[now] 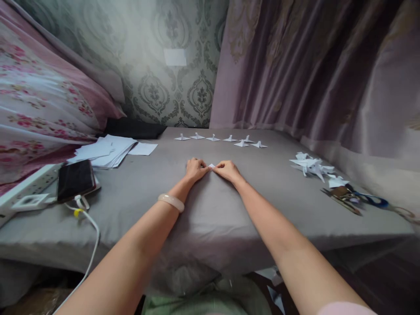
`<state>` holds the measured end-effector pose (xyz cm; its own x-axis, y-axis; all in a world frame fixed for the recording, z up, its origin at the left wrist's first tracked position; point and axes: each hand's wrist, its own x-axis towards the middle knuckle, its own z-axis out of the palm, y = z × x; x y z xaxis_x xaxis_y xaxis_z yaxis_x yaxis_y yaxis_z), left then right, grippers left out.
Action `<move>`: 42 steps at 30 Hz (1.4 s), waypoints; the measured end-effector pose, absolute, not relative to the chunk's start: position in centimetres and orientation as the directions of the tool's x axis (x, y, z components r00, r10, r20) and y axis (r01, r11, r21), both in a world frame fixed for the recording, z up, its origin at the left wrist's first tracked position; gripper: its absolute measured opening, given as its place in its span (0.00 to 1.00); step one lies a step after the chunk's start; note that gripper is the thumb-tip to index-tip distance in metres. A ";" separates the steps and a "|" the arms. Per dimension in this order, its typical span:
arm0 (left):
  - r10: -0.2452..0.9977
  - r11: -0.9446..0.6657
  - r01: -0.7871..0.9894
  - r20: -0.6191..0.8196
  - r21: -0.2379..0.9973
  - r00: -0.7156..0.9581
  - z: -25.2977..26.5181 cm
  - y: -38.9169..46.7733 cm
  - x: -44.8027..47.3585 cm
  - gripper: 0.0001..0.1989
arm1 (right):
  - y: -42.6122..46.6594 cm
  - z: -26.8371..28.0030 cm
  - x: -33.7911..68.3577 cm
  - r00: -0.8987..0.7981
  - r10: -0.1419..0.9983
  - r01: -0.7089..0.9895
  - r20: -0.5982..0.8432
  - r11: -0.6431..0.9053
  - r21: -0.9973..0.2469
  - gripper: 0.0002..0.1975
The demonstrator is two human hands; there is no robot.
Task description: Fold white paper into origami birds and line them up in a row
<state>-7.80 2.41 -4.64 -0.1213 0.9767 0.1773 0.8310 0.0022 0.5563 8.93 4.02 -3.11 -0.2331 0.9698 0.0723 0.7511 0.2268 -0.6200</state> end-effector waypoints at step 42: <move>0.968 -0.087 0.848 0.247 0.523 -0.053 -4.4 2.1 -7.9 0.13 | -2.5 -1.5 16.7 -0.473 0.877 0.378 0.081 0.285 -0.881 0.16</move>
